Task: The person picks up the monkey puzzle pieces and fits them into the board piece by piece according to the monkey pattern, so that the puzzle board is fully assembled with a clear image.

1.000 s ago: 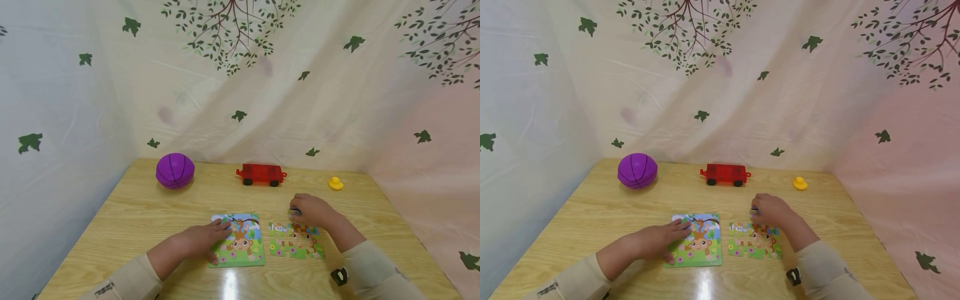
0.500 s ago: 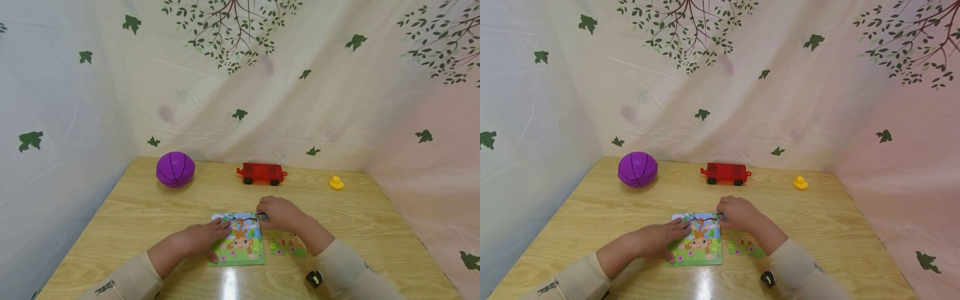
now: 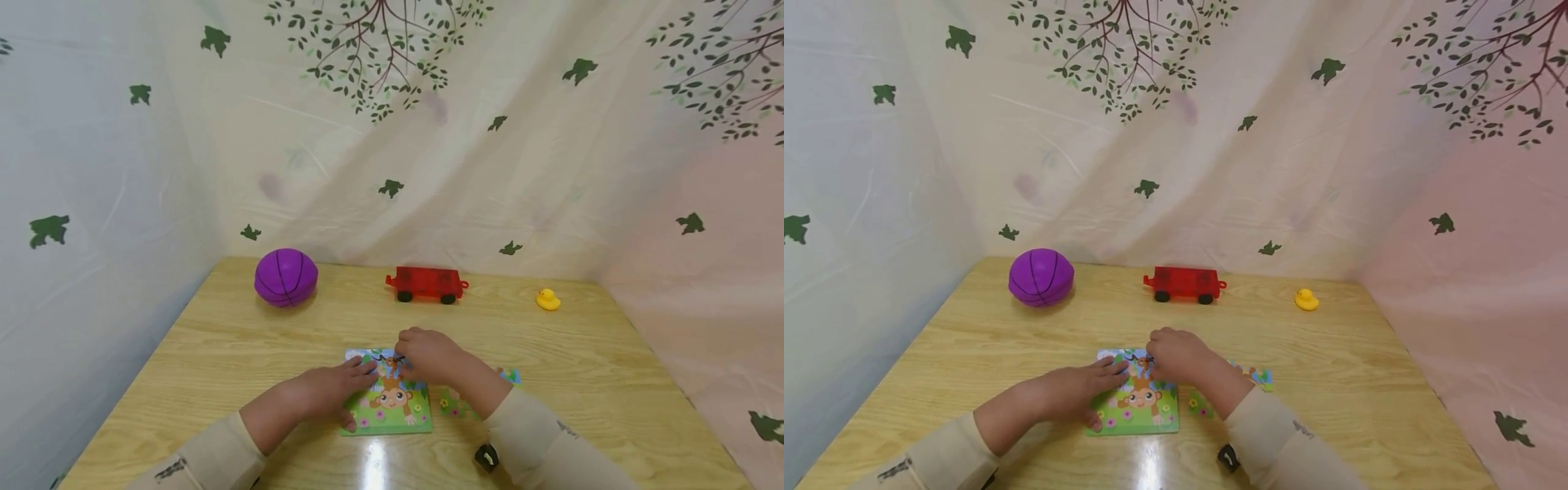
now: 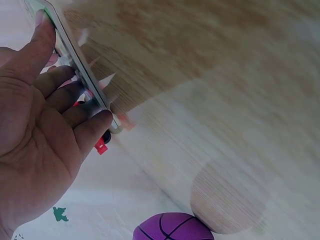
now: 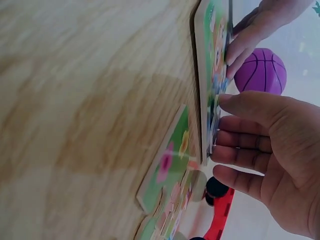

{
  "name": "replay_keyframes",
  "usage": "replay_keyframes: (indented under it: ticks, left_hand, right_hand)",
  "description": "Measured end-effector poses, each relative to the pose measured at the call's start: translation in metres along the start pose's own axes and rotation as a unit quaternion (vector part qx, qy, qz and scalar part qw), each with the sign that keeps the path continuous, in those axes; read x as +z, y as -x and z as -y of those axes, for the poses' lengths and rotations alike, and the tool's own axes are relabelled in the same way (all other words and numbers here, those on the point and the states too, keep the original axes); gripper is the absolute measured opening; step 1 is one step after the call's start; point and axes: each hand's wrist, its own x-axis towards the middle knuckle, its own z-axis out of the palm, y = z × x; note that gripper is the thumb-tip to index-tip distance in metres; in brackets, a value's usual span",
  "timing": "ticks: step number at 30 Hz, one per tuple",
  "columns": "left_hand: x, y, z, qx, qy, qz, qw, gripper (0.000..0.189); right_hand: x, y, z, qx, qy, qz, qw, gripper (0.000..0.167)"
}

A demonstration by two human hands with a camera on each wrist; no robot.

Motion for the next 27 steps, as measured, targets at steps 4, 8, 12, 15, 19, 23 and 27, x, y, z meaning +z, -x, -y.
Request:
replay_keyframes:
  ticks: [4, 8, 12, 15, 19, 23, 27]
  left_hand:
    - [-0.001, 0.001, 0.000, -0.005, 0.000, 0.003, 1.0000, 0.089]
    - [-0.001, 0.001, 0.001, -0.007, -0.002, 0.006, 1.0000, 0.090]
    - [0.000, 0.000, 0.000, -0.004, 0.005, 0.007, 1.0000, 0.089]
    - [0.001, -0.001, 0.000, -0.001, 0.008, 0.006, 1.0000, 0.088]
    - [0.001, -0.001, 0.000, 0.000, 0.007, 0.004, 1.0000, 0.089]
    - [0.002, -0.001, 0.000, -0.003, 0.007, 0.005, 1.0000, 0.089]
    - [0.003, -0.002, 0.001, -0.003, 0.008, 0.004, 1.0000, 0.090]
  right_hand:
    - [-0.001, -0.003, 0.003, -0.002, 0.000, 0.005, 1.0000, 0.016]
    - [-0.003, -0.006, 0.006, -0.002, -0.003, 0.010, 0.9999, 0.017]
    - [-0.007, -0.006, 0.010, 0.007, 0.000, 0.023, 0.9997, 0.015]
    - [-0.010, -0.006, 0.013, 0.014, 0.003, 0.033, 0.9994, 0.013]
    - [-0.012, -0.007, 0.014, 0.022, 0.001, 0.039, 0.9990, 0.011]
    - [-0.011, -0.010, 0.016, 0.023, 0.008, 0.042, 0.9988, 0.010]
    - [-0.010, -0.013, 0.016, 0.026, 0.018, 0.050, 0.9982, 0.009]
